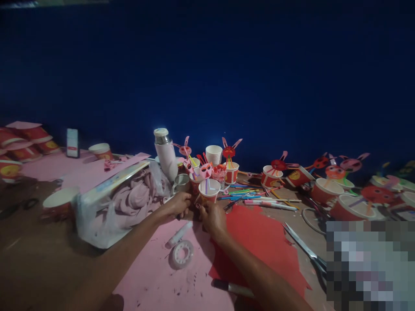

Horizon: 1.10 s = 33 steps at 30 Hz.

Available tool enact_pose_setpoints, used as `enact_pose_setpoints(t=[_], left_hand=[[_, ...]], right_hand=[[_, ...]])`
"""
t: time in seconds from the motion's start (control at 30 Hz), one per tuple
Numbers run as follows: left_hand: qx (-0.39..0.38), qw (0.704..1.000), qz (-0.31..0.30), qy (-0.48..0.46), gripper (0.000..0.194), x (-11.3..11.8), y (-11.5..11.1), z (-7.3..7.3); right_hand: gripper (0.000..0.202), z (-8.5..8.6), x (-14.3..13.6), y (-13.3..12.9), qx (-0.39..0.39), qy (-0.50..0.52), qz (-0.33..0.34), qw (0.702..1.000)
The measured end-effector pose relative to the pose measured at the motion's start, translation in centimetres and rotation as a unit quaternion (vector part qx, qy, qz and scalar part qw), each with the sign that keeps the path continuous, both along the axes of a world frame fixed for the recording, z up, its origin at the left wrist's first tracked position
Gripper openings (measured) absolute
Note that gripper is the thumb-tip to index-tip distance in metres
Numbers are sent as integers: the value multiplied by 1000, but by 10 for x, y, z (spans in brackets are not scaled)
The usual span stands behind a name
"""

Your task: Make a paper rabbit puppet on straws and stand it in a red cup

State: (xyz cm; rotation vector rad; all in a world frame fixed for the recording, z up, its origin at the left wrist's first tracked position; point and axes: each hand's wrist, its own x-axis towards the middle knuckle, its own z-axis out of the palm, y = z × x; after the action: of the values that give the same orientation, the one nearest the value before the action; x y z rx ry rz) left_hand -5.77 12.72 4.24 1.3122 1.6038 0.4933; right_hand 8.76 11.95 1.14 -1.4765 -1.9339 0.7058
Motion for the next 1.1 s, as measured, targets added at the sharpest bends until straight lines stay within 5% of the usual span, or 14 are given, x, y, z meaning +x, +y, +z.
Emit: enact_pose_setpoints(t=[0.5, 1.1], left_hand=[[21, 999, -34, -29, 23, -7, 6, -16], [43, 998, -47, -18, 21, -4, 4, -16]], right_hand=[[23, 5, -15, 0, -23, -209, -27, 977], [23, 4, -18, 0, -13, -262, -27, 965]])
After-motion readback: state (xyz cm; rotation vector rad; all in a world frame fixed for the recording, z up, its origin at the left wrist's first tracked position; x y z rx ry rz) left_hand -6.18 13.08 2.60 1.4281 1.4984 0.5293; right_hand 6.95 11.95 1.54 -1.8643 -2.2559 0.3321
